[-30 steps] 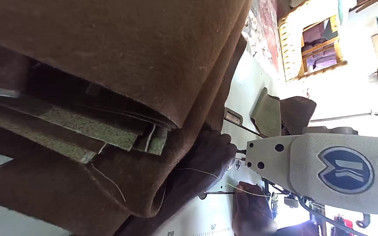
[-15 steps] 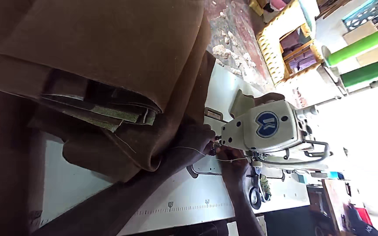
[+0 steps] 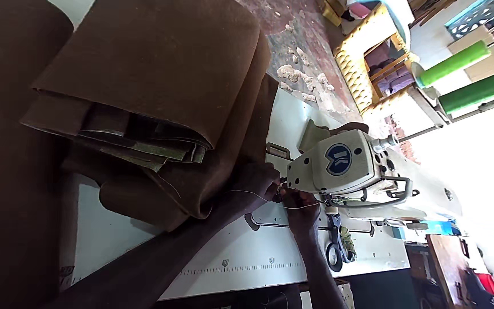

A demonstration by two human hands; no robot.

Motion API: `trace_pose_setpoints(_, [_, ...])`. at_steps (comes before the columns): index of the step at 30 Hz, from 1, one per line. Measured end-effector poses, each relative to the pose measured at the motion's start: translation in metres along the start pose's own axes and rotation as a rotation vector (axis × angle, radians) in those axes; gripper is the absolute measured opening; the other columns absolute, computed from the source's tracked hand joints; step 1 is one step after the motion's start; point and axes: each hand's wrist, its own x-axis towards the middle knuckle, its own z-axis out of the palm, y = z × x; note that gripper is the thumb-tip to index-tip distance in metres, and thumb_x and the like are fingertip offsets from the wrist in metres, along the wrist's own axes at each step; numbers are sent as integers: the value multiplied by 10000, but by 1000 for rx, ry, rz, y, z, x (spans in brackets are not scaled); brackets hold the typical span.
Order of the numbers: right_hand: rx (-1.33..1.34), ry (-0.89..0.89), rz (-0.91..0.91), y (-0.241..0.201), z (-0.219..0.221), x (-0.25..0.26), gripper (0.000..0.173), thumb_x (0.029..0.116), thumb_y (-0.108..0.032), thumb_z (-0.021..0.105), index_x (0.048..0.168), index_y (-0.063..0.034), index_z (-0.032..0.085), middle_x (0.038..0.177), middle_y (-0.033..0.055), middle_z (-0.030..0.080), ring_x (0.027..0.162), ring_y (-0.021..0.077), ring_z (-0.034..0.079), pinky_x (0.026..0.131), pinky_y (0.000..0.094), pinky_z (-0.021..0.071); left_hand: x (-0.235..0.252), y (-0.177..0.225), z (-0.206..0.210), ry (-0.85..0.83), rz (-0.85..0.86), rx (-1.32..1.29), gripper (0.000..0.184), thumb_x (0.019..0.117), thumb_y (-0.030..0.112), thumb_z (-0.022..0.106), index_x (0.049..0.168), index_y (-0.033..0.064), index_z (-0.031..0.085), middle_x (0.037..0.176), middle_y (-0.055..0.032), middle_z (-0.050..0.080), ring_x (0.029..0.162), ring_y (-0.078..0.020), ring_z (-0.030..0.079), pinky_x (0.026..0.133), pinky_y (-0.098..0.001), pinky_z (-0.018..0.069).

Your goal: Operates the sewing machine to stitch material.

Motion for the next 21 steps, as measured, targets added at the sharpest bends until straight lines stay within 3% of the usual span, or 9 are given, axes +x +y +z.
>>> trace_pose_setpoints(8, [7,25,37,-2,-1,-2,71,957,-167,725,1022,-142,741,876,-17,720,718,76,660,652,263,578,1,2,-1,17,0,-24,90,896,205,665,863,159,735,830,29,614,777,-112,607,722,-334,520])
trace_pose_setpoints(16, [40,10,36,-6,-2,-3,84,939,-176,746,1006,-125,751,854,-24,726,685,63,652,631,225,567,1,2,-3,4,18,-53,102,917,215,669,882,161,749,827,37,602,755,-96,592,708,-312,512])
trace_pose_setpoints(21, [-3,1,51,-7,-2,-3,82,944,-211,751,991,-144,755,841,-35,721,659,55,633,594,224,544,1,10,-7,-39,0,-37,84,923,166,697,896,118,760,854,-21,644,800,-166,632,744,-384,525])
